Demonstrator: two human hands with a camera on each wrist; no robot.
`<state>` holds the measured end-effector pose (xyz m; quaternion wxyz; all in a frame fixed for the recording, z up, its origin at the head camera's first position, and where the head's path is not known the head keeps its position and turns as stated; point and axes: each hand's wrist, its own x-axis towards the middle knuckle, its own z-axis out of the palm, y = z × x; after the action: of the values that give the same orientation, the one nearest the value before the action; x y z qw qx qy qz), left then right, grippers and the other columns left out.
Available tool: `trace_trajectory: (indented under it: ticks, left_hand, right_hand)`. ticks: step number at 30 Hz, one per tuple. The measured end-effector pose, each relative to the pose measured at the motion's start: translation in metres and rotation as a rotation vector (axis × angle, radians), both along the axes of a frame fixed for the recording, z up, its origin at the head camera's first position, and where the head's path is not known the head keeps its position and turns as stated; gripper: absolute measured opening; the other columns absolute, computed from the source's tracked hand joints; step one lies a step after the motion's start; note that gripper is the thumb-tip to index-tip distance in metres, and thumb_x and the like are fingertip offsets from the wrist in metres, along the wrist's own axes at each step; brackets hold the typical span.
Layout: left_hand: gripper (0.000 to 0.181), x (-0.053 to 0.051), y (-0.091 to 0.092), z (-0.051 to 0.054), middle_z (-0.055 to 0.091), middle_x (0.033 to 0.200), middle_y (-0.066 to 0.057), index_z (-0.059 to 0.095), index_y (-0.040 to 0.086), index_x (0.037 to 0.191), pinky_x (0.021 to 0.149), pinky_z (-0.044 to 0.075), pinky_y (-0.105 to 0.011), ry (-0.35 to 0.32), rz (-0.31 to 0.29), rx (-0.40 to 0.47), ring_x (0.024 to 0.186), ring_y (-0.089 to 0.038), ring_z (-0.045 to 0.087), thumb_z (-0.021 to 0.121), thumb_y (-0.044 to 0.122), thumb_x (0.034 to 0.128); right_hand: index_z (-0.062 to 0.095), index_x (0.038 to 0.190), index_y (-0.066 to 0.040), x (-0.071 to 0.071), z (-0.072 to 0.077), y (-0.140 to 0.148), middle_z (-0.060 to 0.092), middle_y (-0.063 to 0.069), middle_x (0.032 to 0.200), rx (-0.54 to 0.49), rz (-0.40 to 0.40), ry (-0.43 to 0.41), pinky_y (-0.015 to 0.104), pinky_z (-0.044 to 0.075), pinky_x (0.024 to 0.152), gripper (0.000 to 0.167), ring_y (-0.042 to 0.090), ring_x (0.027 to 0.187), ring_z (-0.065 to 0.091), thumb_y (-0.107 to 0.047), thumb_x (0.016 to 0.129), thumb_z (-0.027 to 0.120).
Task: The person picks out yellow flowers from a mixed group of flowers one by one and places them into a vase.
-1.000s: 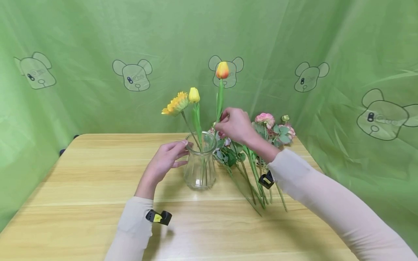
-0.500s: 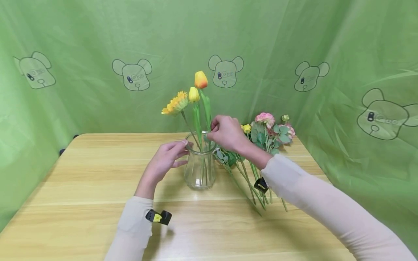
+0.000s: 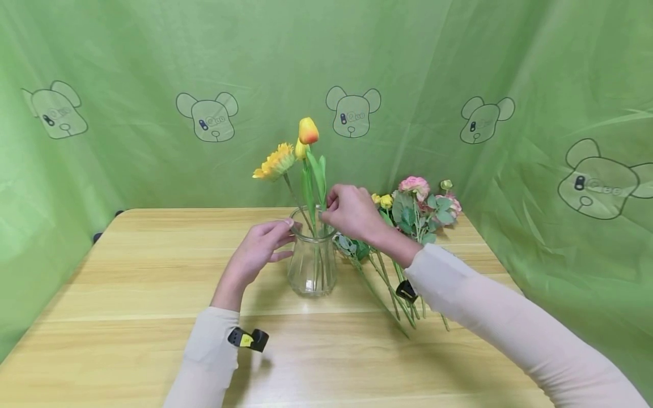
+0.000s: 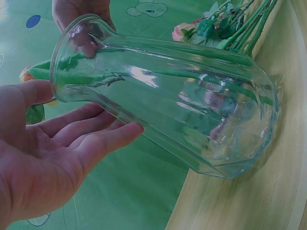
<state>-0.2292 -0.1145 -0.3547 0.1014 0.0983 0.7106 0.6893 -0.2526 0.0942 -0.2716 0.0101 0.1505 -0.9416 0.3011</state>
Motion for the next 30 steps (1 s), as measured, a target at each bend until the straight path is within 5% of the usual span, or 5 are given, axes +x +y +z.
trace_trajectory:
  ticks: [7,30]
  left_hand:
    - [0.049,0.0,0.0,0.0,0.056,0.147,-0.013,0.062,0.002,0.134,0.102,0.058,-0.043,0.0,0.0,-0.001,0.138,-0.032,0.053,0.05,0.04,0.1064]
    - [0.049,0.0,0.0,0.001,0.057,0.146,-0.014,0.062,0.001,0.134,0.101,0.059,-0.041,0.004,0.006,-0.003,0.137,-0.032,0.053,0.05,0.04,0.1064]
  right_hand:
    - [0.067,0.105,-0.002,-0.002,-0.002,0.0,0.072,0.009,0.091,0.023,0.007,0.036,0.031,0.063,0.071,0.025,0.022,0.078,0.069,-0.011,0.083,0.078]
    - [0.068,0.113,-0.005,-0.006,0.003,0.015,0.073,0.008,0.092,-0.042,-0.024,0.051,0.029,0.059,0.058,0.027,0.021,0.077,0.068,-0.013,0.087,0.075]
